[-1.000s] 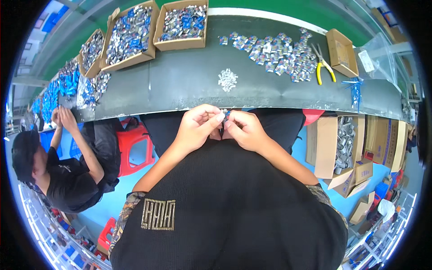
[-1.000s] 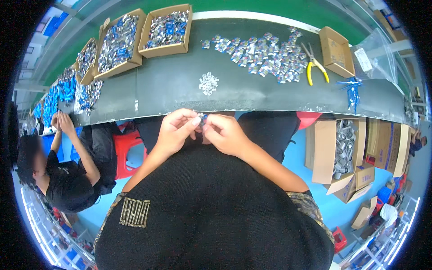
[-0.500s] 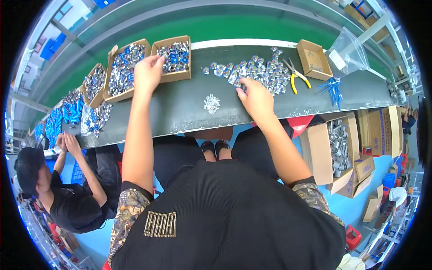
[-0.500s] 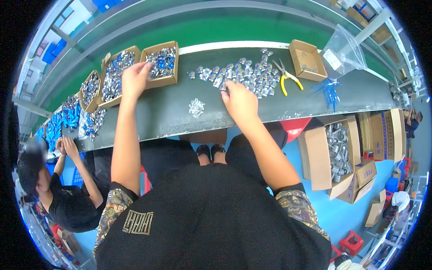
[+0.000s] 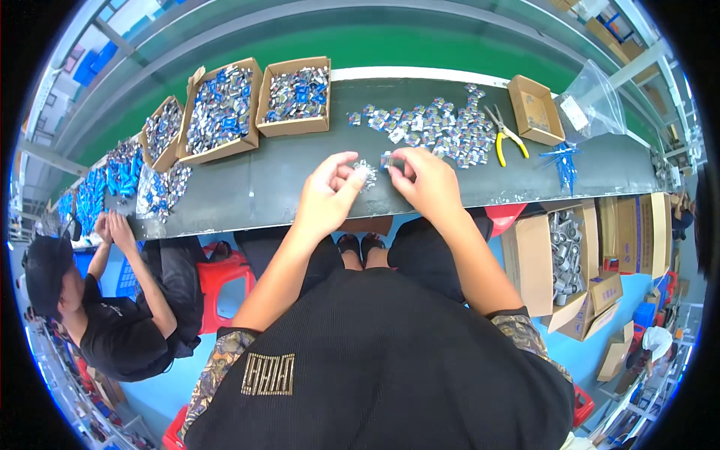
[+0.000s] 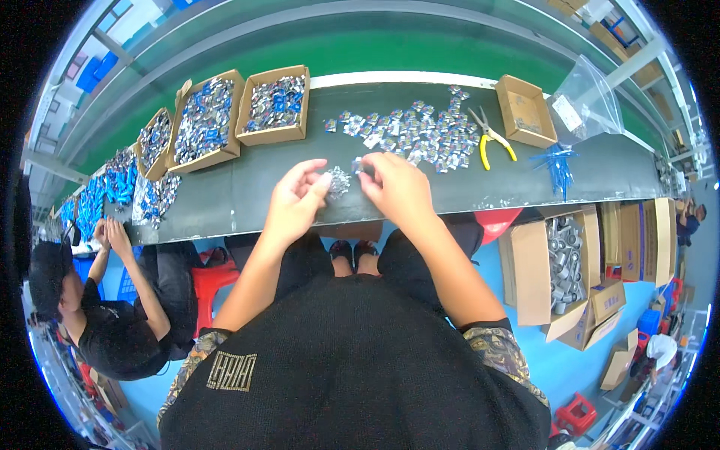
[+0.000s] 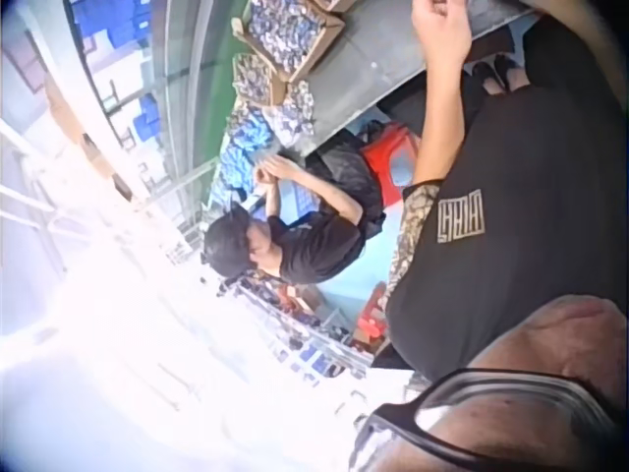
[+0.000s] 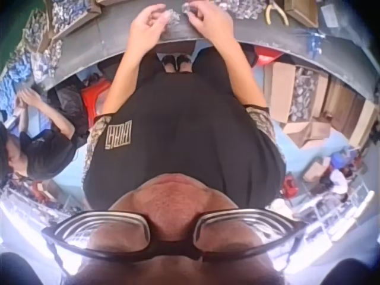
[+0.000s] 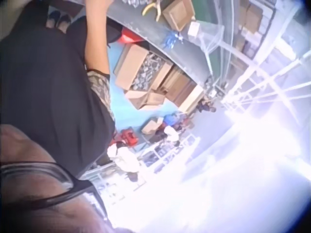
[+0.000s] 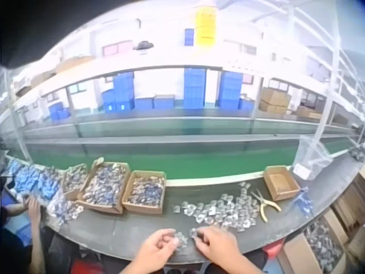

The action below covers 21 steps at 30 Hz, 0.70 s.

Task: Assembling small electronic components at a production line workstation.

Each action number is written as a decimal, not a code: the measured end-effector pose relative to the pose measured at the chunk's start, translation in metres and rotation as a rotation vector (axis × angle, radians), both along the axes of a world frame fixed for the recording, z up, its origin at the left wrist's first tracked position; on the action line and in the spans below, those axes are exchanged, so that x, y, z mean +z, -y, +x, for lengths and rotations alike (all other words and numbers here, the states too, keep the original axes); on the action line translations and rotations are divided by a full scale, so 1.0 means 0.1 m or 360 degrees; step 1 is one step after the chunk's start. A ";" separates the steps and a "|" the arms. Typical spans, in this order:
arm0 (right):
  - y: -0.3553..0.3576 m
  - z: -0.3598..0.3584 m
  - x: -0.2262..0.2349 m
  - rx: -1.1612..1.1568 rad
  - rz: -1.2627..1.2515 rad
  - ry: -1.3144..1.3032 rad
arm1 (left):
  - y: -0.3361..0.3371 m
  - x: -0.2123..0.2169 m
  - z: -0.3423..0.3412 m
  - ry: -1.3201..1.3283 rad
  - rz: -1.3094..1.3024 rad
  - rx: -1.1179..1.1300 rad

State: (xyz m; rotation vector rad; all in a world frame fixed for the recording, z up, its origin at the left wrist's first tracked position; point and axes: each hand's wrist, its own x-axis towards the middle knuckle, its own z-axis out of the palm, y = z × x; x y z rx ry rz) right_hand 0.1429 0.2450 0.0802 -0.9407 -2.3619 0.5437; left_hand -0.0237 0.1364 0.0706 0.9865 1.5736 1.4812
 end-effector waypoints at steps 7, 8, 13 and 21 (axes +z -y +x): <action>0.17 -0.08 0.13 0.0526 -0.0389 -0.0287 | 0.09 -0.01 -0.20 0.0682 -0.0197 -0.0458; 0.15 -0.10 0.11 0.0440 -0.0445 -0.0300 | 0.12 -0.02 -0.24 0.0715 -0.0219 -0.0368; 0.10 0.00 -0.26 0.0338 -0.0173 -0.0204 | 0.21 -0.06 -0.40 0.0792 -0.0165 -0.0214; 0.12 -0.13 -0.28 0.0257 0.0014 -0.0093 | 0.29 -0.23 -0.50 0.0879 -0.0024 -0.0174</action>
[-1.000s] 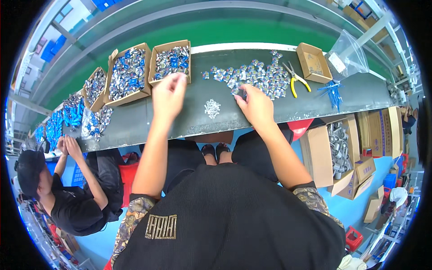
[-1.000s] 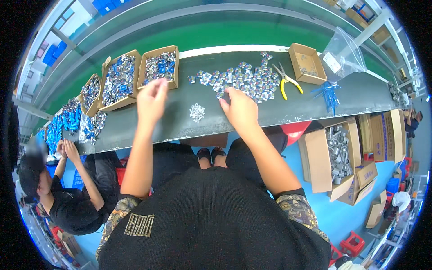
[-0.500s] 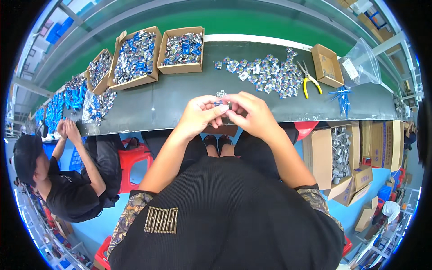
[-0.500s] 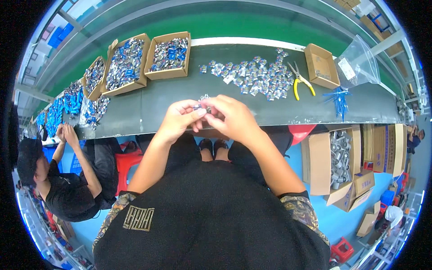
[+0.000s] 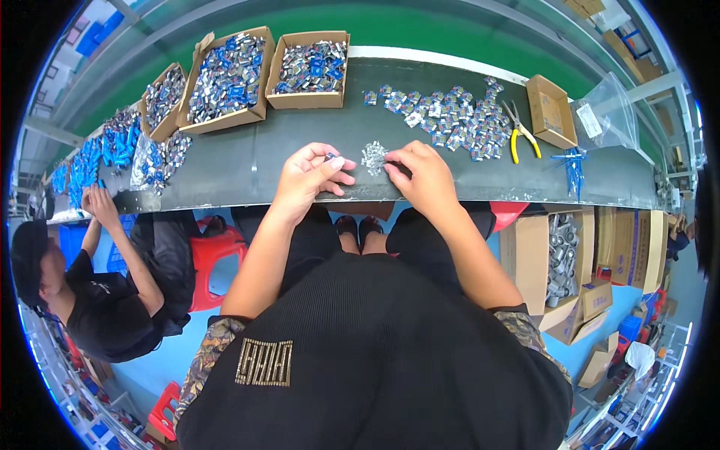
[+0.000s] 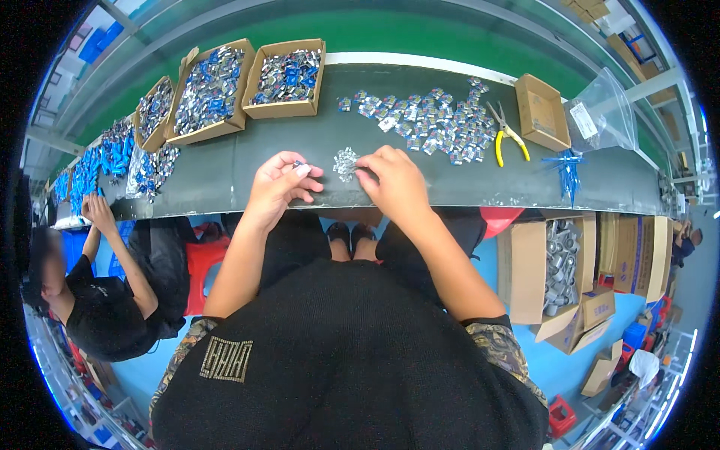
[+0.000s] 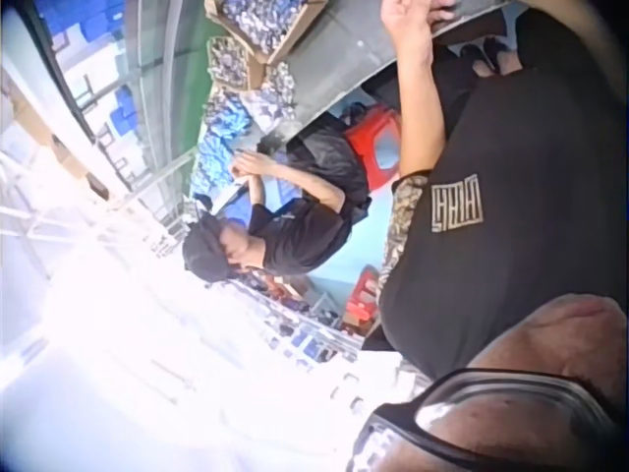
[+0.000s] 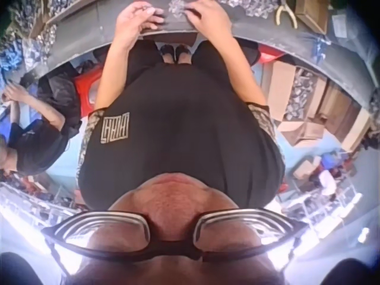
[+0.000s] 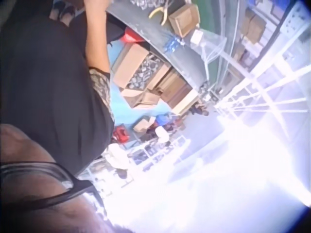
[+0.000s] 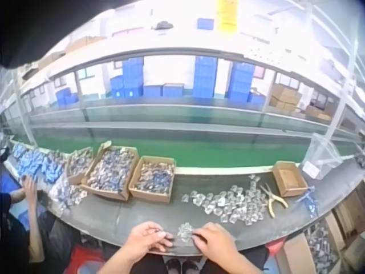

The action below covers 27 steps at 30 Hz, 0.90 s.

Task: Assembling small electronic components at a production line workstation.

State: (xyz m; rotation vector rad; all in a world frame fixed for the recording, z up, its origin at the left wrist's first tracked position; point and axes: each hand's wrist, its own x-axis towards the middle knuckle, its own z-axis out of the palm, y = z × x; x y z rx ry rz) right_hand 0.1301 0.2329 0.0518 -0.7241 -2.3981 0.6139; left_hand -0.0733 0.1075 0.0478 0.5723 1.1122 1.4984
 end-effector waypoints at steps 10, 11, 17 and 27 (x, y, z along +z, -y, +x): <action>-0.06 0.08 -0.02 -0.0027 -0.0149 0.0023 | 0.02 -0.02 -0.03 0.0035 0.0029 -0.0037; -0.06 0.09 -0.02 -0.0027 -0.0151 0.0026 | 0.01 -0.01 -0.03 0.0024 0.0047 -0.0048; -0.01 0.10 0.02 -0.0094 -0.0195 -0.0010 | 0.00 -0.01 -0.03 -0.0010 0.0014 -0.0053; -0.09 0.07 -0.03 -0.0121 -0.0179 0.0073 | 0.00 -0.01 -0.03 0.0016 0.0015 -0.0077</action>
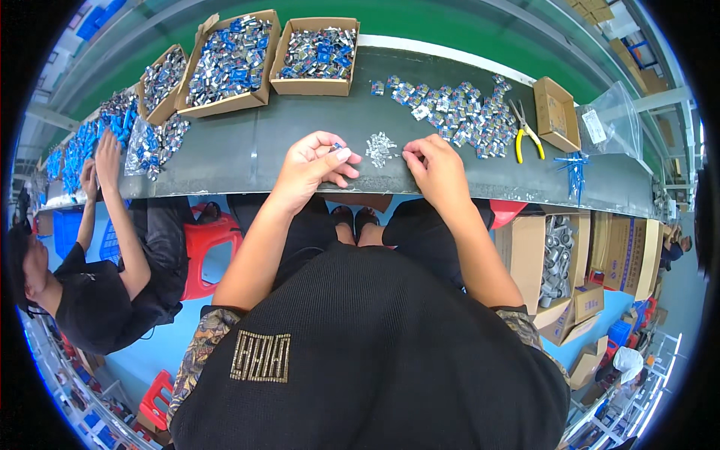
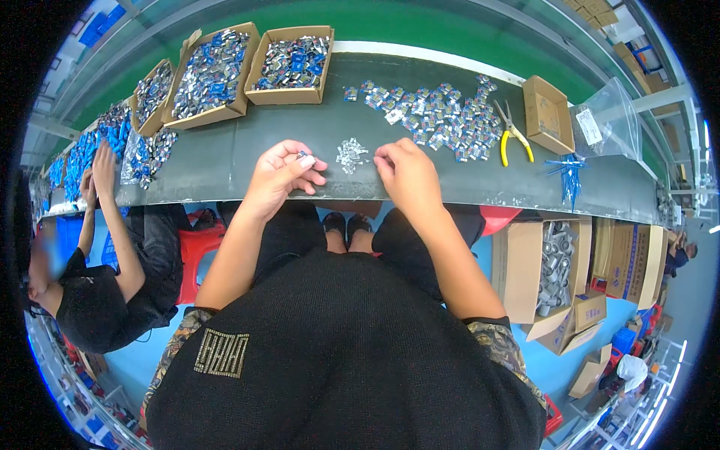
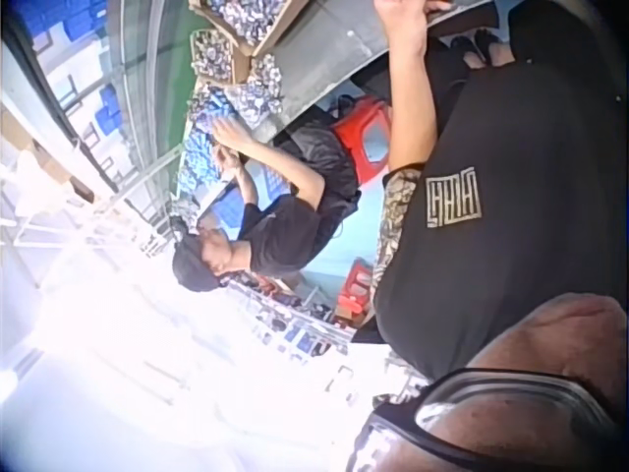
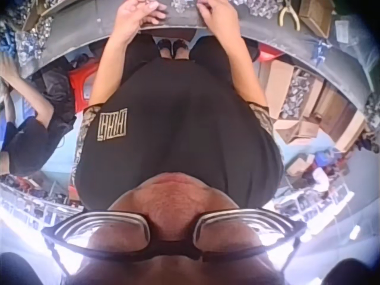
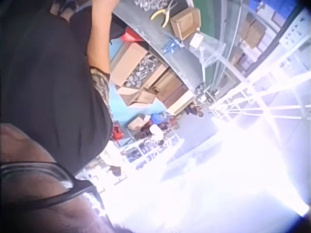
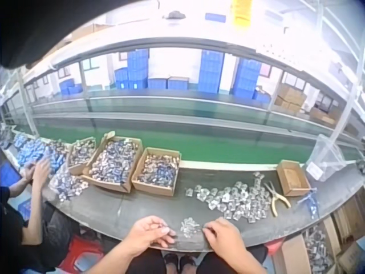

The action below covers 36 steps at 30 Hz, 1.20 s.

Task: Assembling small electronic components at a production line workstation.

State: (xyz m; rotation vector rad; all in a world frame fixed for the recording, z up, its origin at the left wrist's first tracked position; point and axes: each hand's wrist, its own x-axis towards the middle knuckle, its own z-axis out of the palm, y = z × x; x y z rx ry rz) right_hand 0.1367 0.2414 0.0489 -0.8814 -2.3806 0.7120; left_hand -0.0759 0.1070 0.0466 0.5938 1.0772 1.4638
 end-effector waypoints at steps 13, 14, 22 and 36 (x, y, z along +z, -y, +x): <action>0.49 -0.05 0.17 0.0084 -0.1792 -0.1162 | 0.11 0.29 0.56 0.0104 0.0069 0.0153; 0.50 -0.05 0.16 0.0113 -0.1868 -0.1216 | 0.11 0.27 0.56 0.0106 0.0067 0.0154; 0.54 0.00 0.17 0.0033 -0.2036 -0.1209 | 0.13 0.34 0.67 -0.0073 0.0056 0.0239; 0.56 -0.01 0.19 0.0072 -0.1924 -0.1231 | 0.13 0.36 0.74 -0.0193 0.0099 0.0303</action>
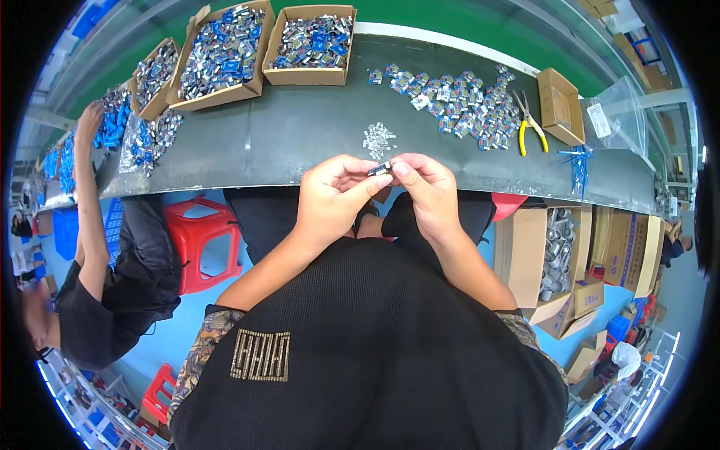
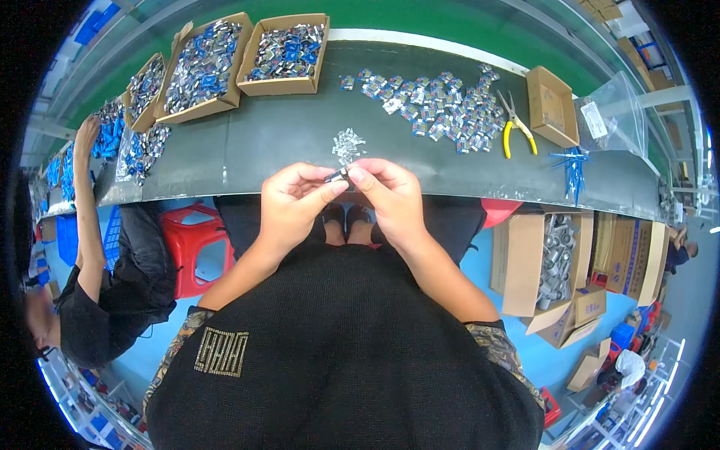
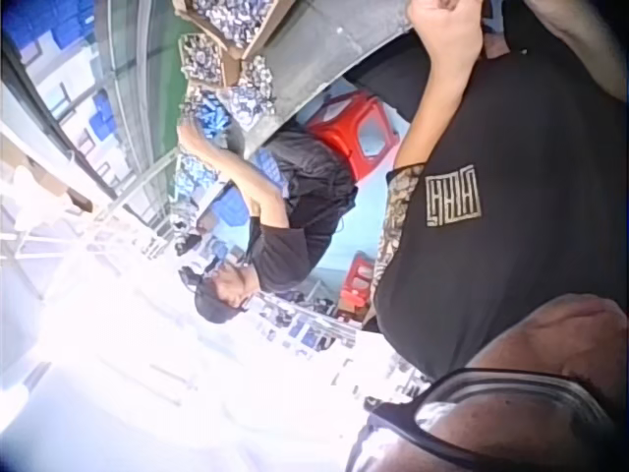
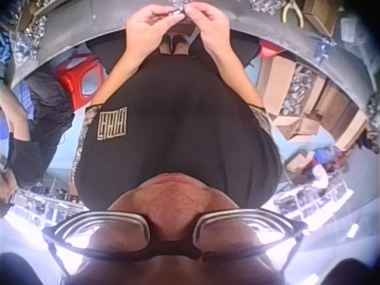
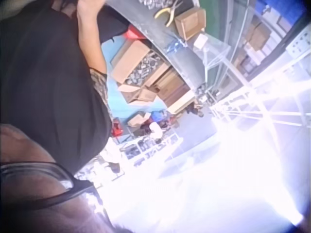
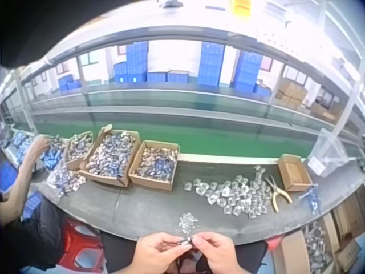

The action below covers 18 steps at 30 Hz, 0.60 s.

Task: Assembling small electronic components at a production line workstation.

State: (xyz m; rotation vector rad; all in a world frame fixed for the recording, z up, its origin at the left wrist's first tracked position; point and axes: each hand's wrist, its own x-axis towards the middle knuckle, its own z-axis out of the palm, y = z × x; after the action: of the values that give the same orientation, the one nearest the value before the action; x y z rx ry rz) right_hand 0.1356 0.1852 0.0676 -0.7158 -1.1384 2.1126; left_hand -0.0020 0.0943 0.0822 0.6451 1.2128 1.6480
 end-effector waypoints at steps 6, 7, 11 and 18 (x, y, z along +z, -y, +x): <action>0.06 -0.03 -0.07 -0.0071 0.0023 0.0045 | -0.02 -0.05 0.01 0.0023 -0.0041 0.0001; 0.05 -0.03 -0.05 -0.0072 0.0022 0.0044 | -0.02 -0.06 0.02 0.0021 -0.0039 0.0004; -0.05 0.01 -0.07 0.0044 0.0262 0.0151 | -0.01 -0.13 -0.02 0.0016 -0.0038 -0.0084; 0.07 0.08 -0.02 0.0037 0.0400 0.0491 | 0.17 -0.16 -0.12 0.0098 -0.0356 -0.0270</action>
State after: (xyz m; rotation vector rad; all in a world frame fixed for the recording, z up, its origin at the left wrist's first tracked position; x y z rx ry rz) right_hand 0.1440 0.1780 0.0659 -0.9312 -1.5509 1.8729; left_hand -0.0137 0.0770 0.0665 0.5374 1.2408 1.3599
